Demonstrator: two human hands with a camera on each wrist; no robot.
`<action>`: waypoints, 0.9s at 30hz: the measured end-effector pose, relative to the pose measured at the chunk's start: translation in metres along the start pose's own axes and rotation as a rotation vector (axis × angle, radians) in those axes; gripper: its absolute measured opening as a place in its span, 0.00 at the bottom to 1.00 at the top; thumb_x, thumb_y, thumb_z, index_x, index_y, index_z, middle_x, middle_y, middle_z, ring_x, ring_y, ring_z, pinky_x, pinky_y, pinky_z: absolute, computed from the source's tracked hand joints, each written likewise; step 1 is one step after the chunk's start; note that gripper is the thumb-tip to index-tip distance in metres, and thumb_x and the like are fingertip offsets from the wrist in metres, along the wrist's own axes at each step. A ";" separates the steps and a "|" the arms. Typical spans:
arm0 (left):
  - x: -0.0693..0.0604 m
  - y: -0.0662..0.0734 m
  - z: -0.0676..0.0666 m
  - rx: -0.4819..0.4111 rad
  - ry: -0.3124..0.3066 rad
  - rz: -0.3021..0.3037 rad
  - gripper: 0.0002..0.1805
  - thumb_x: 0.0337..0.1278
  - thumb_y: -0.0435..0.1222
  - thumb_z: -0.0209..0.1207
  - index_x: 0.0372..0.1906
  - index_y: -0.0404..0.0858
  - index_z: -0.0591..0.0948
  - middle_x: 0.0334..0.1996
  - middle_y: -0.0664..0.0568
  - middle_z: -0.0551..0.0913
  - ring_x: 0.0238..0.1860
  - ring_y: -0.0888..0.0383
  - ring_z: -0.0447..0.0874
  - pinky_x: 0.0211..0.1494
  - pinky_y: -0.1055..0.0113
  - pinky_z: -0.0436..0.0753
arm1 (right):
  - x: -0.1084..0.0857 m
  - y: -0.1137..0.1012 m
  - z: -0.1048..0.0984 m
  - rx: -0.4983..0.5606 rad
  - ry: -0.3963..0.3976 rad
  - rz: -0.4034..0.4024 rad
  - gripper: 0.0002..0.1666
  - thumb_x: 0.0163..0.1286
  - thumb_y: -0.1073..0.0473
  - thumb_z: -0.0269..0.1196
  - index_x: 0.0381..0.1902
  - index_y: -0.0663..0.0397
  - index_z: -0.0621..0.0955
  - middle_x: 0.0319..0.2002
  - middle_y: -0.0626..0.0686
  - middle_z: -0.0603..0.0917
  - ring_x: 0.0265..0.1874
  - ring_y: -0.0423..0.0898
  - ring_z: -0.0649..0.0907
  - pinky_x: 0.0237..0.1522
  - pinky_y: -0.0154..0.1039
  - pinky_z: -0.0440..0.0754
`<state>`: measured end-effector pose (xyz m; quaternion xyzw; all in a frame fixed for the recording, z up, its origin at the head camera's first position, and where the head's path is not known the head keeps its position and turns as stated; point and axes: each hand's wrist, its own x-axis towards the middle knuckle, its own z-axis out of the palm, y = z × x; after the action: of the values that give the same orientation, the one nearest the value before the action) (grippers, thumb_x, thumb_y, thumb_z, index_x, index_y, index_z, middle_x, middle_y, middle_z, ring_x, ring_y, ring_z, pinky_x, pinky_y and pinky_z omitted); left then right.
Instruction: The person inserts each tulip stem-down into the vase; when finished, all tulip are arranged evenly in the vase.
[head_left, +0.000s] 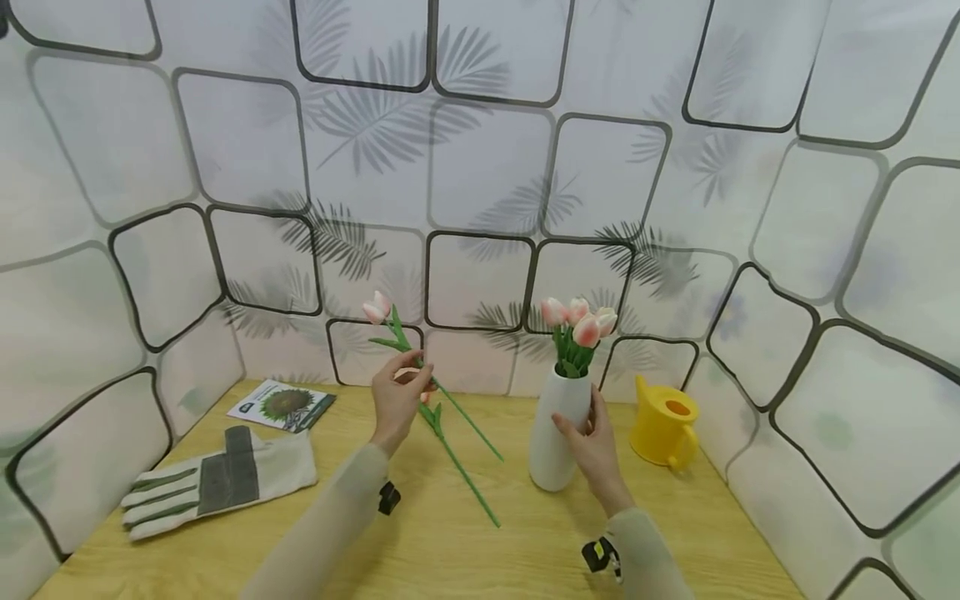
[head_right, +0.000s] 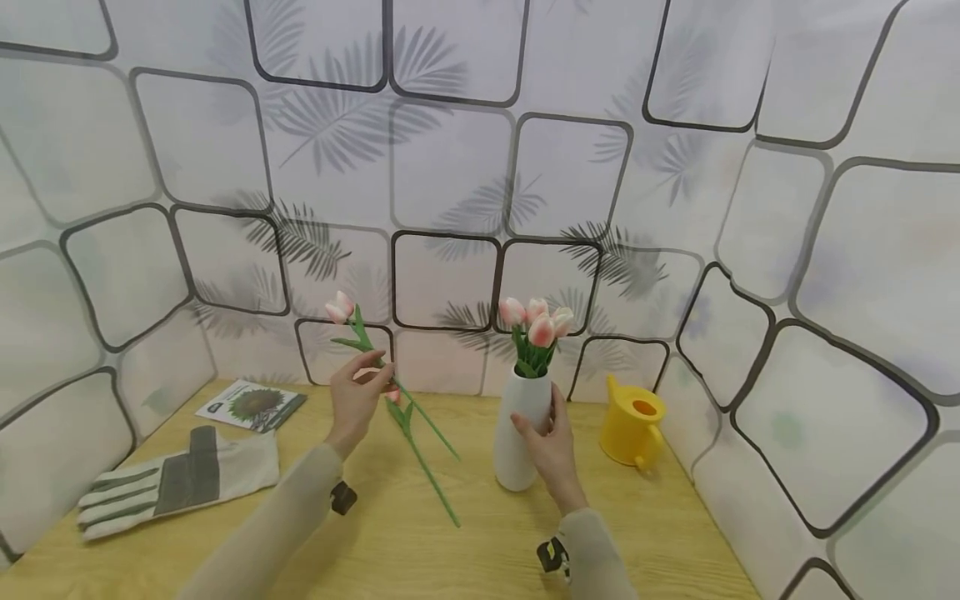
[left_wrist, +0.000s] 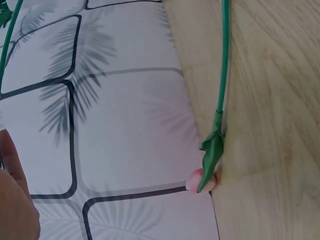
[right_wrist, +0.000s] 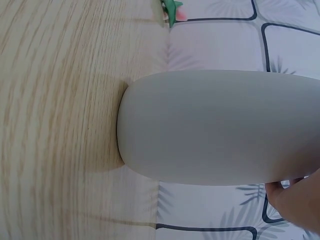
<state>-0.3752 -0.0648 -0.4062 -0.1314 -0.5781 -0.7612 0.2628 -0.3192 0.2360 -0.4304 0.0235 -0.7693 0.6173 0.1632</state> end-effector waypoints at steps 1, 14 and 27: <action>0.000 0.003 0.002 -0.008 -0.006 -0.001 0.16 0.56 0.25 0.65 0.50 0.31 0.83 0.36 0.44 0.79 0.21 0.58 0.86 0.19 0.74 0.80 | 0.000 0.000 0.000 -0.002 0.001 -0.001 0.53 0.66 0.47 0.67 0.78 0.44 0.50 0.75 0.57 0.59 0.71 0.59 0.63 0.72 0.64 0.57; 0.009 0.033 0.026 0.002 0.056 0.045 0.18 0.58 0.33 0.67 0.53 0.35 0.83 0.42 0.42 0.82 0.23 0.59 0.86 0.10 0.74 0.72 | -0.001 -0.003 -0.001 0.006 -0.008 -0.011 0.51 0.67 0.49 0.66 0.78 0.42 0.50 0.75 0.56 0.59 0.71 0.58 0.63 0.72 0.64 0.57; 0.020 0.048 0.054 -0.048 0.076 0.164 0.17 0.57 0.29 0.66 0.52 0.31 0.82 0.43 0.32 0.79 0.26 0.57 0.86 0.29 0.67 0.86 | 0.000 0.000 -0.001 0.019 -0.004 -0.018 0.52 0.66 0.48 0.67 0.78 0.42 0.51 0.75 0.55 0.59 0.71 0.57 0.63 0.73 0.63 0.57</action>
<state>-0.3707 -0.0272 -0.3414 -0.1557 -0.5366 -0.7551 0.3430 -0.3186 0.2367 -0.4301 0.0332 -0.7634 0.6232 0.1668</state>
